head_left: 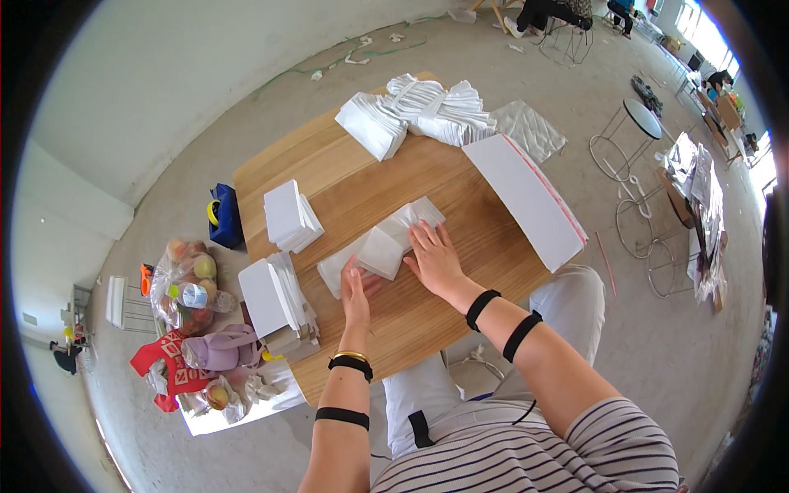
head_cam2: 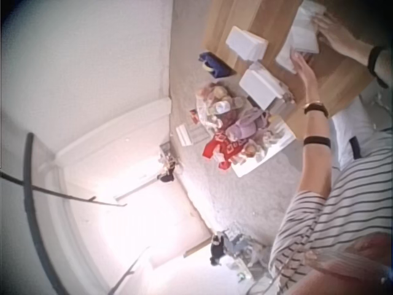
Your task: Folding small white paper or cardboard items into specific shapes on a wooden table.
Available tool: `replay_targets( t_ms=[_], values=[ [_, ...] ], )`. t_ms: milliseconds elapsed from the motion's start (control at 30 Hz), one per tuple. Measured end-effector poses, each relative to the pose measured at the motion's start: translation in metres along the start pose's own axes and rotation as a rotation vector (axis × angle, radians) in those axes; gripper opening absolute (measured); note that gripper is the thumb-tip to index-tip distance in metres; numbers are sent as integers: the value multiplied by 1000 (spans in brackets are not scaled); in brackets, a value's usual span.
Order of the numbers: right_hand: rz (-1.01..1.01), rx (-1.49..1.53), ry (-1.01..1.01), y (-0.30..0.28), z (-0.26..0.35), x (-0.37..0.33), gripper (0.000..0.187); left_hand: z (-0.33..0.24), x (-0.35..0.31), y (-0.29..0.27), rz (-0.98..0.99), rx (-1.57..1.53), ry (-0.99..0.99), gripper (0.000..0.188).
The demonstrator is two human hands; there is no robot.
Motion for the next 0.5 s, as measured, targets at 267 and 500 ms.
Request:
replay_targets(
  t_ms=[267,500],
  values=[
    [55,477,-438,-25,30,-18,49,2,0,-5,8,8,30,59],
    [-113,110,40,-7,-8,2,53,-1,-1,5,-7,9,11,63]
  ],
)
Point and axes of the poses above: each hand's wrist, its own x-axis towards the middle knuckle, its own y-axis out of the palm, z = x × y, the point moved 1 cm from there along x, towards the middle knuckle, and after that the axes turned 10 degrees about -z, right-handed, at the moved point
